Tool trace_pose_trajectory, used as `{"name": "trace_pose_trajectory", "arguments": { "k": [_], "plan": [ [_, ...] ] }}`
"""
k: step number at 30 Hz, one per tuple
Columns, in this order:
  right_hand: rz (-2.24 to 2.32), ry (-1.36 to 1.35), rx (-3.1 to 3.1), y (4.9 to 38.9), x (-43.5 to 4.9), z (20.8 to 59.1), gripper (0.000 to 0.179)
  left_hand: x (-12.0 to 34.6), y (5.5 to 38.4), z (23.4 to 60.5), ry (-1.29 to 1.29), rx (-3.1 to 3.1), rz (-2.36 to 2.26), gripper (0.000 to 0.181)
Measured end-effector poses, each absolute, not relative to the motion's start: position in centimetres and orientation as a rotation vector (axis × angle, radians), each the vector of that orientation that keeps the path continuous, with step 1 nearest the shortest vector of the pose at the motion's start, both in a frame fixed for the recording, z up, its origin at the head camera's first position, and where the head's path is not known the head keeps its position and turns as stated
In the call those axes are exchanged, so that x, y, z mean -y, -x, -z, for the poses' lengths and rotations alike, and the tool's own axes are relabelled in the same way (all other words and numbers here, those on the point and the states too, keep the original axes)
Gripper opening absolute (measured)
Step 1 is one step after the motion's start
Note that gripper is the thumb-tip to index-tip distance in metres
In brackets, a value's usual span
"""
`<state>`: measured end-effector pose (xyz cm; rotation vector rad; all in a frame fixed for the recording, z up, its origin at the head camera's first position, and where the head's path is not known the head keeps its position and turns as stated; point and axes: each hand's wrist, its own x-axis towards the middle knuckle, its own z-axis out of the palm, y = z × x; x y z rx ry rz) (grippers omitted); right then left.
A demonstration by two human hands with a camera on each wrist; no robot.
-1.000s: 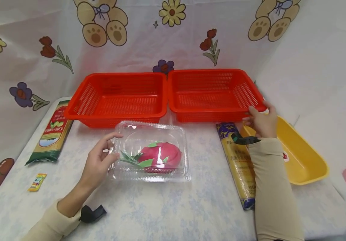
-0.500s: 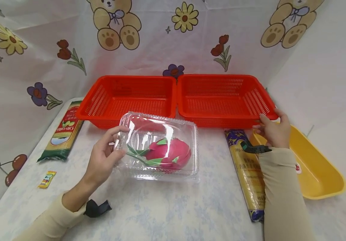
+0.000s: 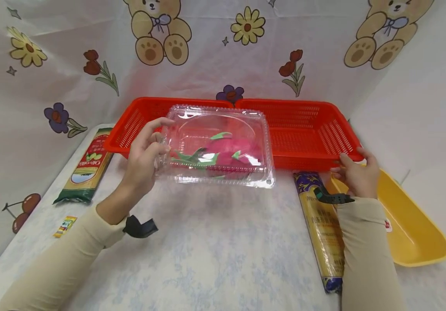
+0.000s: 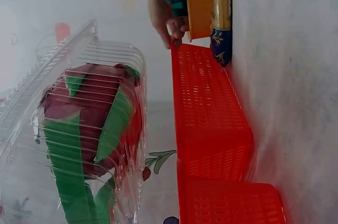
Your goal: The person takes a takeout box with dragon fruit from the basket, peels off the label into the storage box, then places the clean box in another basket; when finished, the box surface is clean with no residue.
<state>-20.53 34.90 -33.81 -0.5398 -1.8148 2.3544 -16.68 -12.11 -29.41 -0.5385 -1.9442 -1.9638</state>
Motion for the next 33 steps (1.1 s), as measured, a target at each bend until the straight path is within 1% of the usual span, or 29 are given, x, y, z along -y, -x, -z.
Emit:
{"name": "trace_pose_trajectory", "arguments": {
  "k": [4, 12, 17, 25, 33],
  "plan": [
    [-2.364, 0.536, 1.807, 20.4, -34.8, 33.7, 0.092, 10.3, 19.3, 29.0, 0.516, 1.902, 2.053, 0.041],
    [-2.339, 0.558, 1.807, 20.5, -35.2, 34.2, 0.094, 6.7, 23.4, 28.6, 0.431, 2.019, 1.929, 0.036],
    [-2.326, 0.567, 1.829, 20.8, -35.2, 34.2, 0.093, 5.2, 25.0, 28.7, 0.376, 2.051, 1.900, 0.035],
    [-2.313, 0.541, 1.857, 21.2, -34.8, 33.8, 0.097, 3.0, 27.2, 28.3, 0.317, 2.032, 1.903, 0.034],
    [-2.298, 0.550, 1.872, 20.8, -35.2, 34.2, 0.094, -0.3, 29.8, 29.7, 0.252, 2.149, 1.804, 0.033]
  ]
}}
